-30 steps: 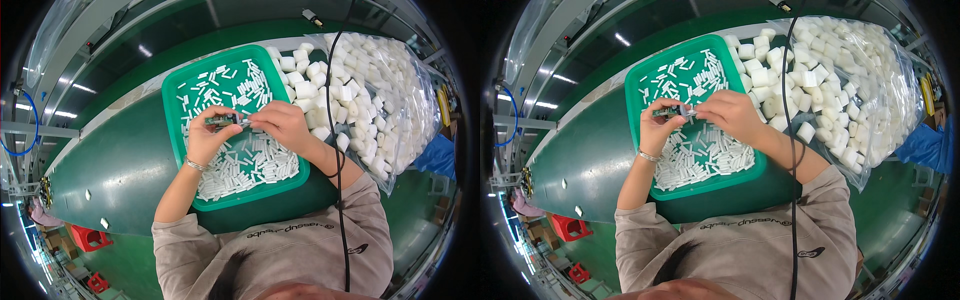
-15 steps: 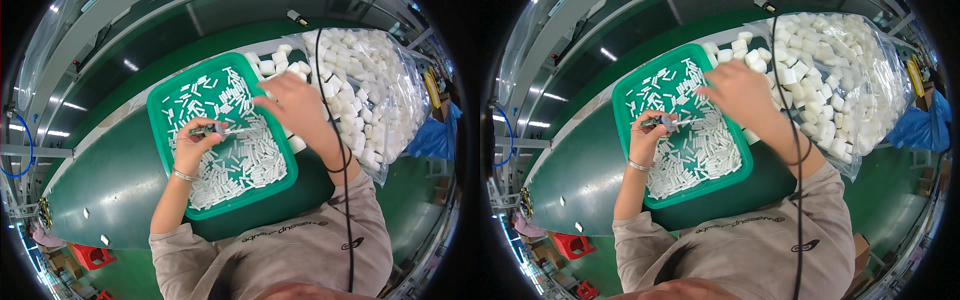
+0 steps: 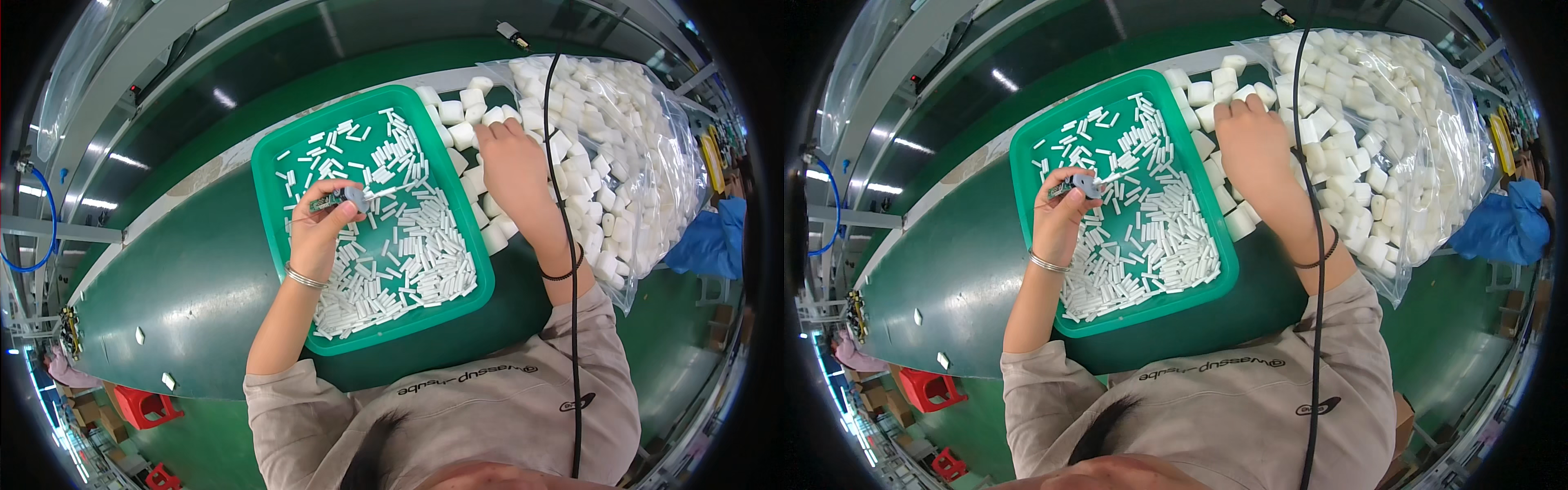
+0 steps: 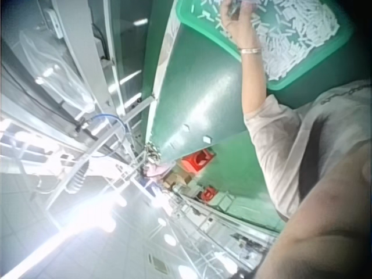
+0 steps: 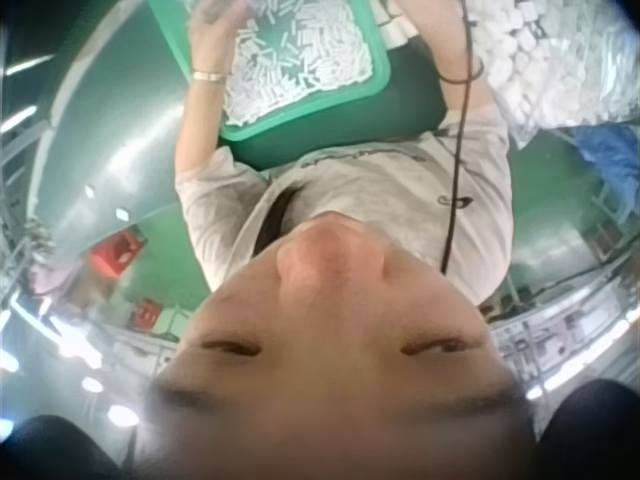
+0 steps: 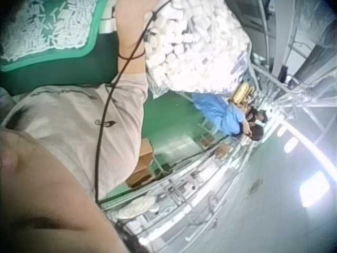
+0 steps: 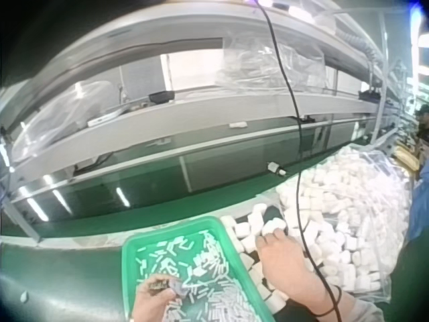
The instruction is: The person assembles electronic components by inserting small pins into each unit, attaching a foam piece around it, and placing the assembled units onto the conveyor belt.
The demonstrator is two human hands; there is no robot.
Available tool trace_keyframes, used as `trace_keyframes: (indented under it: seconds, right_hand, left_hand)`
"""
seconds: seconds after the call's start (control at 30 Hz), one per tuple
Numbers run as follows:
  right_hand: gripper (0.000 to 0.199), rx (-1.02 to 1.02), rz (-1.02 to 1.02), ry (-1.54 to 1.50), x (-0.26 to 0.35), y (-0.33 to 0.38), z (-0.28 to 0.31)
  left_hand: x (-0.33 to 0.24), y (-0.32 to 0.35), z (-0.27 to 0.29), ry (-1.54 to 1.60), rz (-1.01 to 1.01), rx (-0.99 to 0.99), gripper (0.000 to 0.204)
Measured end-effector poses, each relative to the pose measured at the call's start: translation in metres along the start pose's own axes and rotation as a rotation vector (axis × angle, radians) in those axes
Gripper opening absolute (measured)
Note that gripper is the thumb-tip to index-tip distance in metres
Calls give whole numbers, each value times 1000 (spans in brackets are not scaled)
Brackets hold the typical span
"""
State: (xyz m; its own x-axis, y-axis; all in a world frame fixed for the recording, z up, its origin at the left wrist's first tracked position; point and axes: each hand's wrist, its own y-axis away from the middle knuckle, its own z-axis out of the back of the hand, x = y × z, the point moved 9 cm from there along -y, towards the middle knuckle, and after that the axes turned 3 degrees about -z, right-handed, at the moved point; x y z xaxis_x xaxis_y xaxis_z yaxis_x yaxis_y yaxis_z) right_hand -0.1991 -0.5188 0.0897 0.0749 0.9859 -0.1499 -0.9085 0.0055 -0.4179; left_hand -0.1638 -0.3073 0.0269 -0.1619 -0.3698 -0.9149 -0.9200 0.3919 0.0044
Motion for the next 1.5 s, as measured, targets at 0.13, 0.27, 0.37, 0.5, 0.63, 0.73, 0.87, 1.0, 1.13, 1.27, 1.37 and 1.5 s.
trace_keyframes:
  seconds: [0.13, 0.27, 0.37, 0.5, 0.63, 0.73, 0.87, 1.0, 1.13, 1.27, 1.37, 1.5]
  right_hand:
    - [23, -93, -31, -567, 5, -8, 31]
    - [31, 275, -89, -1527, 43, 4, 1]
    - [32, 362, -196, -1850, 67, 17, -17]
    - [30, 340, -284, -1940, 73, 25, -33]
    - [26, 267, -285, -2038, 74, 30, -35]
    - [25, 245, -281, -1985, 71, 30, -30]
    - [28, 248, -257, -1993, 74, 32, -28]
    - [34, 113, -191, -1790, 68, 30, -5]
    - [37, -119, -4, -1563, 61, 34, 10]
    - [31, -8, -11, -1609, 69, 35, -1]
    - [29, 36, -47, -1665, 66, 34, -3]
    - [24, 35, -109, -1739, 59, 34, -4]
  left_hand:
    - [-9, 1, 10, 19, -107, -60, 29]
    - [-12, 3, 9, 11, -169, -57, 27]
    - [-16, 4, 2, -83, -215, -9, 25]
    - [-16, 5, 2, -55, -169, -34, 27]
    - [-17, 5, 4, -96, -204, -34, 26]
    - [-17, 5, 0, -175, -172, -40, 29]
    - [-22, 8, -14, -305, -212, 62, 32]
    - [-18, 7, -10, -323, -188, 48, 30]
    - [-8, 6, -11, -327, -154, 69, 29]
    - [-9, 10, -1, -398, -182, 44, 28]
    - [-10, 12, -7, -417, -176, 9, 30]
    - [-7, 11, -12, -364, -192, 1, 25]
